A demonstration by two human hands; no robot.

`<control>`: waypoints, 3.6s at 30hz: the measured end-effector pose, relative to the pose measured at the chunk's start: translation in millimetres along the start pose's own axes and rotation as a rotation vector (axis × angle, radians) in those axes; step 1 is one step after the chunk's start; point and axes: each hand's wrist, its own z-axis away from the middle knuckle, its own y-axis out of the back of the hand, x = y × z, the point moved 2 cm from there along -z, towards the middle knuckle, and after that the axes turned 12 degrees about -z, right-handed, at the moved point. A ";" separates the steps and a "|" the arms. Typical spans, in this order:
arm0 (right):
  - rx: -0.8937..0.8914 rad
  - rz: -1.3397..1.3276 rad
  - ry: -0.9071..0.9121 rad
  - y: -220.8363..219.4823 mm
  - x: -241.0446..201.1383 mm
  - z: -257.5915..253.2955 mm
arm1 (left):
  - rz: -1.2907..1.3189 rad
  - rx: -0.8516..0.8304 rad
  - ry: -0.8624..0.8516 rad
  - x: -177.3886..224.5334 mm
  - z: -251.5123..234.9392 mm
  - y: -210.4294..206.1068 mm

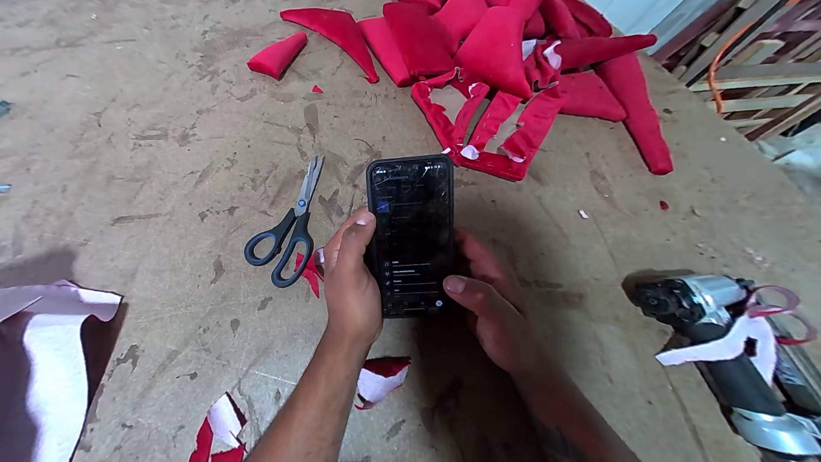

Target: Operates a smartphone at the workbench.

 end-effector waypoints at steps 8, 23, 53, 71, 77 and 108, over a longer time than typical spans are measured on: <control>-0.029 -0.016 -0.006 0.0 -1.5 -1.1 | 0.009 -0.007 0.002 0.4 0.1 -0.6; -0.038 -0.016 0.008 -1.0 -2.8 -1.8 | 0.010 -0.020 -0.004 -0.2 -0.7 -0.3; -0.004 0.010 -0.021 -1.8 -0.4 0.1 | 0.014 -0.011 -0.002 -1.1 -0.7 0.9; 0.015 0.108 -0.068 -4.0 -3.8 1.0 | 0.005 -0.013 -0.008 -1.4 -0.6 1.4; 0.006 0.133 -0.064 -3.9 -4.9 1.1 | -0.005 -0.012 -0.003 -0.9 -0.9 0.9; 0.040 0.134 -0.055 -4.1 -3.4 1.0 | -0.011 -0.007 0.011 -1.6 -1.2 1.3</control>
